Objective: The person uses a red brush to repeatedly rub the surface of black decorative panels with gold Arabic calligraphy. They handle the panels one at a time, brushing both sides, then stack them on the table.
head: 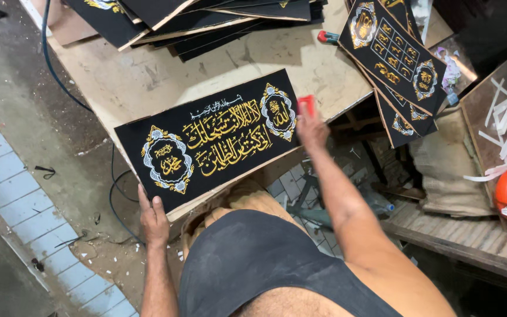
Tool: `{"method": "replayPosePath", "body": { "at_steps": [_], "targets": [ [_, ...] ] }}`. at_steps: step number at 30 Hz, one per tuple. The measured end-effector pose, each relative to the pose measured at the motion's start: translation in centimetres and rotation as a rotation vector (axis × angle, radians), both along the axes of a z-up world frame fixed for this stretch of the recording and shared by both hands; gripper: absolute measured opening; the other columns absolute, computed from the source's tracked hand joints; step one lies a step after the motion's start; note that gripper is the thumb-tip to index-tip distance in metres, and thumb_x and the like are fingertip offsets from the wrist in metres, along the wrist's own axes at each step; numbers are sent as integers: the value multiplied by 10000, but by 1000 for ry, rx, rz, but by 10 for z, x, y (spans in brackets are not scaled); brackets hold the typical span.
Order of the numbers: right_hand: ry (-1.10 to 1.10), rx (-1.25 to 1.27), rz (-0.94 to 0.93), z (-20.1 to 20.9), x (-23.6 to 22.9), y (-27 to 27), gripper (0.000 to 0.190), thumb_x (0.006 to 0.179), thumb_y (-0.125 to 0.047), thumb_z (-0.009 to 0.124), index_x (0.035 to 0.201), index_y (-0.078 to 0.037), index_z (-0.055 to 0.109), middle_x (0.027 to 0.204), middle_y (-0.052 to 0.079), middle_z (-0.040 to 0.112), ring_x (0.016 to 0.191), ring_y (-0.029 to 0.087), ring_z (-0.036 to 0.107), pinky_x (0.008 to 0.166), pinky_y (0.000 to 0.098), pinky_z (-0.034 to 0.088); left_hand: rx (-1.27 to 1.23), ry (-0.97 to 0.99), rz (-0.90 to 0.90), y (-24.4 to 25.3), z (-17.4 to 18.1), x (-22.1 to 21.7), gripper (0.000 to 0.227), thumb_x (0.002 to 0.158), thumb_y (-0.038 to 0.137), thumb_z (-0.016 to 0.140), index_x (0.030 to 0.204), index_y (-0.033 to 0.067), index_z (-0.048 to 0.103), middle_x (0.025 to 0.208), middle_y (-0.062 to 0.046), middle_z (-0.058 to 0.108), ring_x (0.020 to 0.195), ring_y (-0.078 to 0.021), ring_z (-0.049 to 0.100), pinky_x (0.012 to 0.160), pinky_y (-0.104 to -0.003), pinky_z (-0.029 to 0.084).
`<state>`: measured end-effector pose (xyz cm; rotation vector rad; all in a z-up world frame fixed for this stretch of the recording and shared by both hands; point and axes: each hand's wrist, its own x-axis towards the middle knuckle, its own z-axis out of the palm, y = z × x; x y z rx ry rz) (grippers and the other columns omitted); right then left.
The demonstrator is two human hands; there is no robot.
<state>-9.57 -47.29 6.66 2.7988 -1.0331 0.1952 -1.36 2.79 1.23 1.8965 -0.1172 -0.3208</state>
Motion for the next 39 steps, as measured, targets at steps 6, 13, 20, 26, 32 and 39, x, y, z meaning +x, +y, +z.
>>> {"method": "replayPosePath", "body": {
  "at_steps": [6, 13, 20, 26, 32, 39],
  "targets": [
    [-215, 140, -297, 23, -52, -143, 469, 1009, -355, 675, 1460, -246, 616, 1150, 210, 599, 1017, 392, 652, 872, 517, 545, 29, -115, 121, 21, -23, -3, 399, 1078, 219, 577, 1412, 1, 594, 1381, -175, 557, 1191, -269, 596, 1032, -361, 473],
    [-104, 52, -17, 17, -6, -97, 396, 979, -350, 669, 1299, -119, 640, 1285, 261, 493, 1140, 373, 566, 931, 520, 525, 188, 92, 453, 21, 25, 3, 310, 1097, 238, 691, 1056, -67, 653, 919, -81, 617, 834, -127, 530, 755, -283, 452],
    [-397, 702, 165, 5, 12, -38, 532, 1008, -426, 613, 1340, -14, 554, 1094, 165, 563, 1017, 259, 561, 881, 390, 492, -51, -213, 586, -41, 104, 22, 295, 1139, 213, 670, 1088, -68, 597, 932, -48, 677, 819, -98, 589, 739, -257, 485],
    [-854, 1230, 369, 81, 73, -109, 396, 1013, -142, 687, 1354, -33, 518, 1041, -20, 530, 937, 79, 507, 864, 244, 467, -146, -238, 663, -67, 161, 88, 335, 1134, 289, 686, 1124, -40, 630, 944, -57, 660, 781, -128, 552, 712, -287, 439],
    [-925, 968, 550, 152, 196, -207, 427, 1021, -113, 719, 1412, -39, 564, 1107, -4, 481, 955, 80, 471, 857, 238, 464, -141, -331, 673, -137, 198, 163, 381, 1128, 365, 702, 1160, -12, 664, 957, -67, 643, 743, -158, 515, 685, -316, 394],
    [-642, 405, 528, 139, 337, -303, 868, 813, -428, 905, 1421, 66, 532, 1209, 221, 562, 1028, 315, 581, 876, 399, 508, 722, -435, 496, -189, 206, 339, 574, 927, 387, 899, 1225, -58, 690, 1213, -259, 678, 1096, -362, 630, 919, -468, 491]
  ]
}}
